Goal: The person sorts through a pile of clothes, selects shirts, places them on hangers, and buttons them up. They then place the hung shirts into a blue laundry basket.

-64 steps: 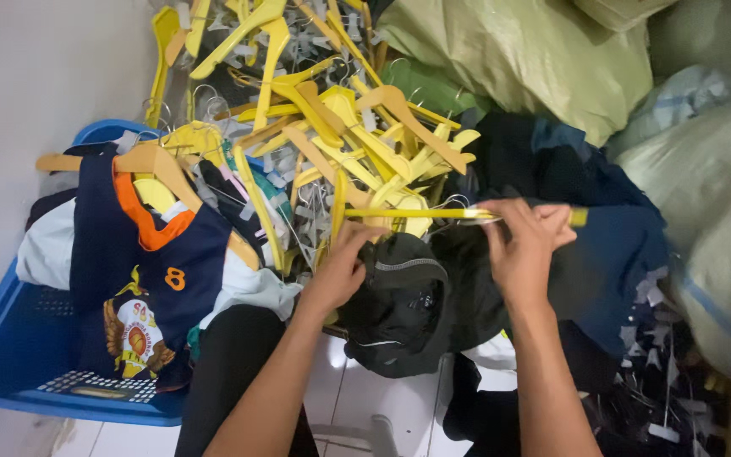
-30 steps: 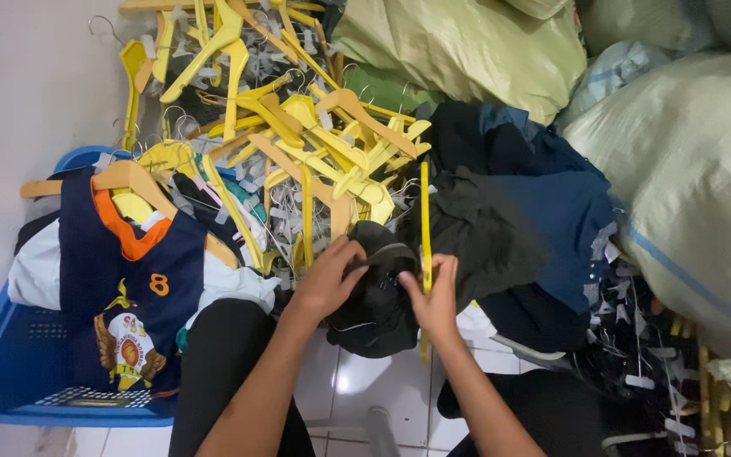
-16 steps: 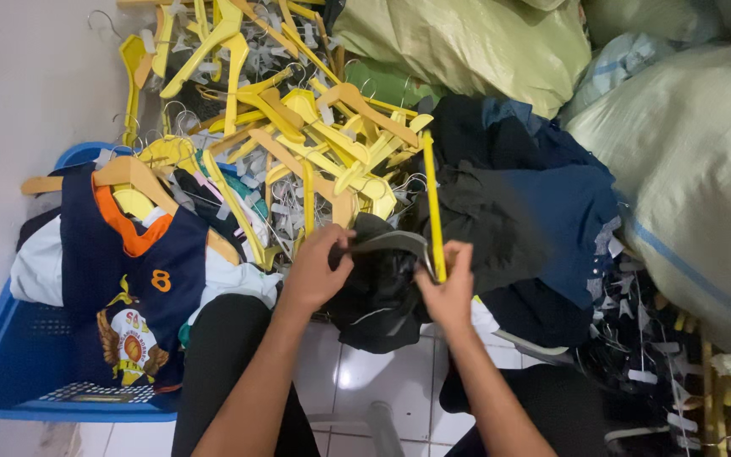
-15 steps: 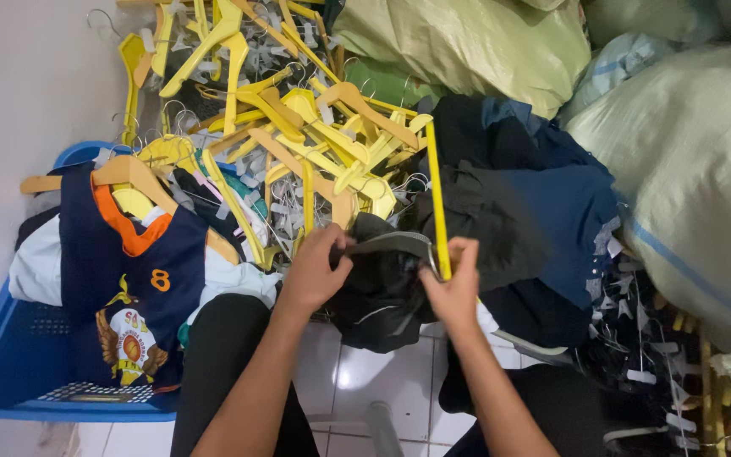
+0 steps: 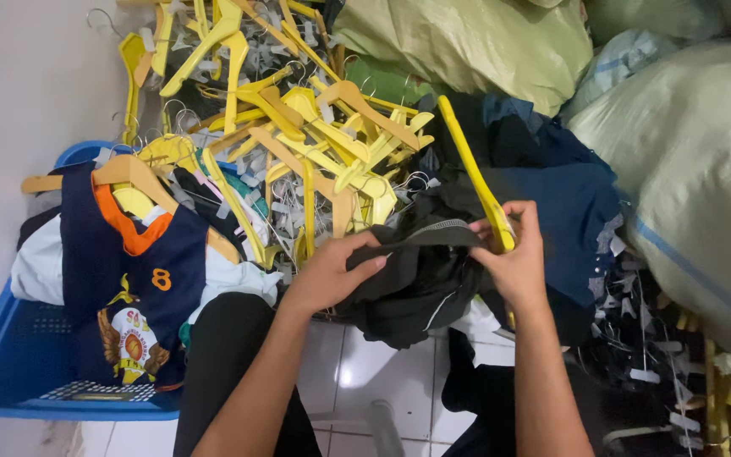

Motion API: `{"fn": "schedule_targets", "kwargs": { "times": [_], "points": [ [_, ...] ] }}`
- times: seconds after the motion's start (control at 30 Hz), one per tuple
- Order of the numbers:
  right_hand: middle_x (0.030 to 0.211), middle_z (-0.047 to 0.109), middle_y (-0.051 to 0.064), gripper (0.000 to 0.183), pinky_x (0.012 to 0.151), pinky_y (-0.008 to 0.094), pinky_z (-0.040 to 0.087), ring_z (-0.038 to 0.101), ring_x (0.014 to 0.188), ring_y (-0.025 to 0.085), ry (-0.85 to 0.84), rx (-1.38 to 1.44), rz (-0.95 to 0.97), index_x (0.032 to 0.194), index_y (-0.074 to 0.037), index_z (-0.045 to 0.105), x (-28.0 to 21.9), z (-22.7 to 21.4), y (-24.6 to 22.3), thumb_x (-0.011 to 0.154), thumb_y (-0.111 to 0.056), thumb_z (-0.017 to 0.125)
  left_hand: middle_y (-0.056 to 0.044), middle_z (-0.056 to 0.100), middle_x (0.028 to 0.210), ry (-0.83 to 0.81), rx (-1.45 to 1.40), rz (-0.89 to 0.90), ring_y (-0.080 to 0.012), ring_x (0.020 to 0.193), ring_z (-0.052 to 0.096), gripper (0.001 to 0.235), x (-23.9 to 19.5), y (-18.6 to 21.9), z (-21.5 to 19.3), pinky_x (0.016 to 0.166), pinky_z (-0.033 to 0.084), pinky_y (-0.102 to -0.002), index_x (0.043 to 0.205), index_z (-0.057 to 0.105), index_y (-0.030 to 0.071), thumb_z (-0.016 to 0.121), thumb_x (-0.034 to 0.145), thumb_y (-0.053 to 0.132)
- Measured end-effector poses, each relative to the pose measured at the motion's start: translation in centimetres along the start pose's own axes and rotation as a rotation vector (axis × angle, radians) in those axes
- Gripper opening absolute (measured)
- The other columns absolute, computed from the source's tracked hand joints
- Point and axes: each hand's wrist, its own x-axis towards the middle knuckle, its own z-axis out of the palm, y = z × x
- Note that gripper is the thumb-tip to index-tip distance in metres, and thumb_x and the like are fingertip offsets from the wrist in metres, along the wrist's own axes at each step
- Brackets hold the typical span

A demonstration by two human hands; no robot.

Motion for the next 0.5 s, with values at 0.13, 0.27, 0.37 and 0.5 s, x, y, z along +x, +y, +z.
{"fn": "schedule_targets", "kwargs": {
  "times": [0.13,0.27,0.37,0.5],
  "points": [
    [0.100,0.070,0.007,0.063,0.086,0.031,0.057,0.068,0.094,0.015,0.002,0.047,0.071,0.117,-0.010,0.041,-0.7,1.3,1.9,0.074,0.012,0.081,-0.014,0.069,0.095,0.225,0.099,0.239,-0.0294,0.092,0.068,0.017,0.8,0.2,0.4,0.082,0.051,-0.035,0.105,0.066,0.003,0.071,0.090,0.011],
    [0.103,0.067,0.008,0.072,0.090,0.032,0.053,0.063,0.097,0.014,-0.080,0.107,-0.009,0.123,-0.010,0.039,-1.3,2.1,2.0,0.071,0.006,0.086,-0.016,0.061,0.102,0.330,0.151,0.329,-0.0322,0.101,0.065,0.016,1.9,0.5,0.5,0.089,0.051,-0.035,0.102,0.063,0.001,0.063,0.087,-0.003],
    [0.104,0.070,0.010,0.049,0.089,0.032,0.054,0.066,0.095,0.015,0.047,0.172,0.001,0.130,-0.008,0.044,-1.4,1.9,1.1,0.090,-0.007,0.073,-0.017,0.061,0.113,0.372,0.238,0.381,-0.0349,0.104,0.065,0.011,2.7,0.4,0.2,0.091,0.051,-0.037,0.091,0.064,0.002,0.060,0.089,-0.008],
    [0.107,0.072,0.014,0.035,0.084,0.030,0.049,0.064,0.088,0.017,0.201,0.392,-0.032,0.136,-0.001,0.053,-2.5,0.7,0.0,0.109,-0.022,0.058,-0.014,0.068,0.121,0.379,0.359,0.294,-0.0368,0.107,0.066,0.023,4.0,-0.6,0.4,0.091,0.052,-0.041,0.094,0.075,0.007,0.058,0.088,-0.007]
  ]
}}
